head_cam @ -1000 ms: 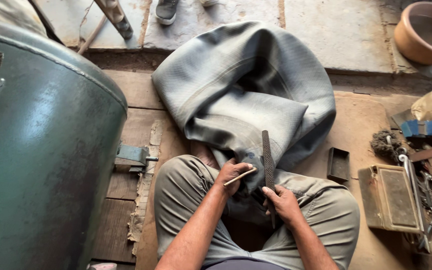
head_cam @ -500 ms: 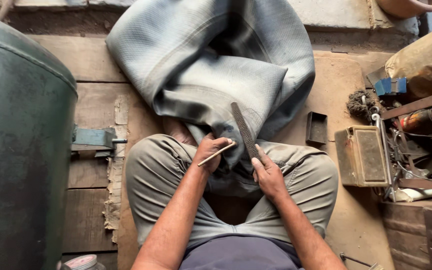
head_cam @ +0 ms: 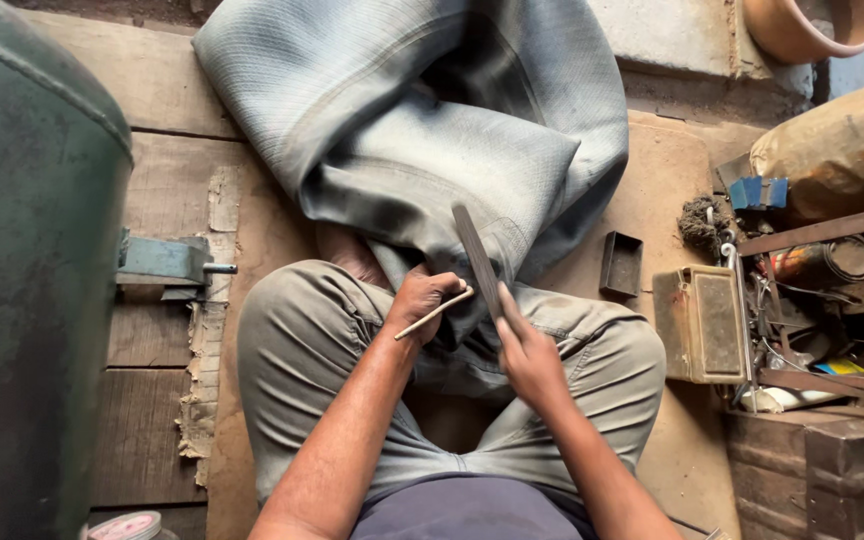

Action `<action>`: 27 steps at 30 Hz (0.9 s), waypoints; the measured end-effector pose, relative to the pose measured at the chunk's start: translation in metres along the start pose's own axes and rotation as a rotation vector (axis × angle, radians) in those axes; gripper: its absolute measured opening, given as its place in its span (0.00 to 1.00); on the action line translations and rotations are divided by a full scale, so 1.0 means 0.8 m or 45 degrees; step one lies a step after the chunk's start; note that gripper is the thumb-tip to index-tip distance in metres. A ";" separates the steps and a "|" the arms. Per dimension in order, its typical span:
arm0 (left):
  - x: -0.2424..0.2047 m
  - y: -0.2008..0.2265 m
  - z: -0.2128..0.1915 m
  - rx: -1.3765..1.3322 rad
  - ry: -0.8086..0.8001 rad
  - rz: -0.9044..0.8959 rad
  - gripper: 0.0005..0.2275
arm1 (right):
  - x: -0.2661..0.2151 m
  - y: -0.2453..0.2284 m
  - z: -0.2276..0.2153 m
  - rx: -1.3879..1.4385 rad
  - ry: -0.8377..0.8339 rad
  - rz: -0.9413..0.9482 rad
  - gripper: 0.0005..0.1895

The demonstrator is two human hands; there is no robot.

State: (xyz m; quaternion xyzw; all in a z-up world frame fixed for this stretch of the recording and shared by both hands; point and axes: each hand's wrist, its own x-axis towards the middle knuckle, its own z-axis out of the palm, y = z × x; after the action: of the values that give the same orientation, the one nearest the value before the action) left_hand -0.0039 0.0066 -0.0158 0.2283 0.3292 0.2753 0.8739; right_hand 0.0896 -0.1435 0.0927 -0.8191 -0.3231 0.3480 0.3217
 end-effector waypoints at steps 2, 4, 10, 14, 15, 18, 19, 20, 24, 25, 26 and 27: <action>0.001 -0.001 -0.001 0.001 -0.017 0.025 0.08 | 0.039 -0.010 0.007 -0.042 0.075 -0.259 0.25; 0.001 -0.004 -0.002 0.019 -0.025 0.036 0.08 | 0.071 -0.015 0.017 -0.036 0.239 -0.955 0.19; 0.003 -0.003 0.001 0.008 0.003 0.036 0.09 | 0.022 0.006 -0.013 0.051 0.041 -0.260 0.27; 0.003 -0.010 0.002 0.009 -0.001 0.014 0.08 | -0.051 0.013 -0.028 0.132 -0.053 0.095 0.28; 0.004 -0.009 0.001 0.014 -0.004 0.010 0.08 | -0.053 0.011 -0.021 0.146 -0.040 0.123 0.28; 0.004 -0.008 -0.003 0.045 -0.040 0.049 0.07 | -0.008 0.003 -0.001 -0.008 0.005 -0.095 0.28; 0.002 -0.006 -0.004 0.064 -0.034 0.062 0.07 | 0.019 -0.001 0.009 -0.028 0.016 -0.035 0.27; 0.000 -0.004 -0.004 0.083 -0.027 0.074 0.07 | 0.046 -0.005 0.015 -0.050 0.027 0.024 0.26; -0.008 0.002 0.003 0.071 -0.064 0.053 0.07 | 0.093 -0.006 0.018 -0.154 0.240 -0.438 0.23; -0.008 0.003 0.007 0.060 -0.046 0.050 0.08 | 0.094 -0.007 0.014 -0.121 0.208 -0.324 0.24; -0.009 0.003 0.009 0.049 -0.029 0.047 0.08 | 0.079 -0.003 0.004 -0.112 0.201 -0.506 0.24; -0.011 0.002 0.008 0.028 0.004 0.041 0.09 | 0.051 0.005 -0.005 -0.107 0.173 -0.684 0.24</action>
State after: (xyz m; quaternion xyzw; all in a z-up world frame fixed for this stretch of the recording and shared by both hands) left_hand -0.0052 0.0006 -0.0067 0.2429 0.3298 0.2860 0.8663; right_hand 0.1168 -0.1165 0.0769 -0.7382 -0.5206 0.1808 0.3891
